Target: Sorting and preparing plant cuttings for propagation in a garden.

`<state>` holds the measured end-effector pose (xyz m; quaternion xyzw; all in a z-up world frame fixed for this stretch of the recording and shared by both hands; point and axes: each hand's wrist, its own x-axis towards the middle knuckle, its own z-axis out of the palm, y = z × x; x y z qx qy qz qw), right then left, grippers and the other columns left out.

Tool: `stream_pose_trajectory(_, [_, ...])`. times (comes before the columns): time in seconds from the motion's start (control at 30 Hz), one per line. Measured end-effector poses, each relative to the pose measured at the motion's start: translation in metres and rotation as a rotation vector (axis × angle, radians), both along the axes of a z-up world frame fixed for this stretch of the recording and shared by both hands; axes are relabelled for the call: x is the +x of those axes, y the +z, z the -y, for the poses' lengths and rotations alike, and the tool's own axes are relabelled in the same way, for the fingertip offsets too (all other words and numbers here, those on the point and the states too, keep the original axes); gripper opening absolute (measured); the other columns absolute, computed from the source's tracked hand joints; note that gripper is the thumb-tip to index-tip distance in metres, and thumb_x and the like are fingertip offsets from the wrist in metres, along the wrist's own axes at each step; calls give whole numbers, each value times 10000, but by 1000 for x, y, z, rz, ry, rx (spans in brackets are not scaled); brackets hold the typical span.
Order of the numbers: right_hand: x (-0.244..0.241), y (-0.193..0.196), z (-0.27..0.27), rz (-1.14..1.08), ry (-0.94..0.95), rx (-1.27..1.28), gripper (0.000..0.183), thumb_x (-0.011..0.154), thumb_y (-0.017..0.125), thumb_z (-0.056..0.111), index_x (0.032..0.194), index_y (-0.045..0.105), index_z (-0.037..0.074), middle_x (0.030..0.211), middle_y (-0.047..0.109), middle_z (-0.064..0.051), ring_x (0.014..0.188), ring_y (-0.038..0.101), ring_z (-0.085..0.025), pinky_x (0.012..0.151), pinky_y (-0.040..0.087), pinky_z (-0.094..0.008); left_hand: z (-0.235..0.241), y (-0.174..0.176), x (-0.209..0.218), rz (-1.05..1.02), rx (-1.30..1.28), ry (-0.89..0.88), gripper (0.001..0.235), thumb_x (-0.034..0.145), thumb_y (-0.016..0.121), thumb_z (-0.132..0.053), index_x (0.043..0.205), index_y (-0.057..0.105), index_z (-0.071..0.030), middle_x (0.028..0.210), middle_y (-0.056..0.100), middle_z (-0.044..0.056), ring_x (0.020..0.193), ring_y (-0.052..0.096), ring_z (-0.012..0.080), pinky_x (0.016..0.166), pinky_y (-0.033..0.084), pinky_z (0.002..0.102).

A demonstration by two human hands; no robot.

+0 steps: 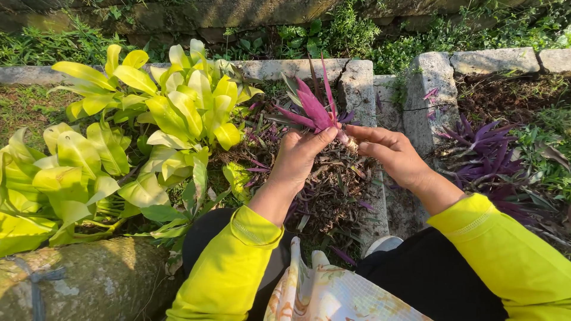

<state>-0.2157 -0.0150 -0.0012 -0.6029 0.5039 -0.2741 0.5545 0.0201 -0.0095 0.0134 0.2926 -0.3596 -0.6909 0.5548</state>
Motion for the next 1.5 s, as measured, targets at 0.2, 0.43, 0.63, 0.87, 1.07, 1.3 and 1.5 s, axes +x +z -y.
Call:
stream_pose_trajectory(0.2, [-1,-22,-7,438,-99,66,247,1050,701,207,1126,729,-27,1066,754,-81,944,649,-125,864,527,-309,-1,-4,-3,-9,-49,-97,229,988,732,-130,1173,705,1,1090,731,65,1042,666,146,1028,501,346])
stream_pose_trajectory(0.43, [-3,6,6,-295,-109,-202,285,881,699,203,1137,717,79,1008,765,-27,880,694,-93,773,557,-287,3,7,0,14,-39,-54,225,957,697,-117,1162,696,-24,1119,740,47,1047,679,129,1021,518,328])
stream_pose_trajectory(0.63, [-6,45,-3,-676,-97,-182,257,977,753,306,1127,796,101,909,764,-97,801,730,-219,770,575,-363,1,-3,-5,105,-183,-4,94,982,742,-82,1026,698,-11,924,731,42,856,676,119,829,560,308])
stream_pose_trajectory(0.87, [26,61,-39,9,53,-344,377,848,814,221,1162,717,37,1014,745,-90,950,697,-181,832,562,-326,-15,27,-15,561,-247,134,219,853,830,-133,1004,713,-27,872,756,8,754,689,74,689,565,265])
stream_pose_trajectory(1.07, [26,82,-41,-253,-91,-802,160,911,817,136,1002,708,62,942,728,-74,796,718,-159,707,579,-294,-21,32,-16,731,-184,239,345,790,879,-206,990,645,-49,807,758,17,680,705,110,633,580,276])
stream_pose_trajectory(1.3, [32,80,-40,-561,-61,-1112,266,816,849,107,1063,754,93,845,685,-69,734,684,-267,634,544,-374,-27,40,-16,1002,-358,106,354,789,840,-209,1042,640,-63,823,758,66,741,772,214,678,607,342])
stream_pose_trajectory(1.5, [29,64,-34,-364,30,-956,210,830,798,64,1018,707,76,894,676,-74,759,683,-209,663,557,-318,-28,35,-11,1062,-461,85,360,784,837,-187,1058,643,-59,885,758,98,800,757,274,704,587,385])
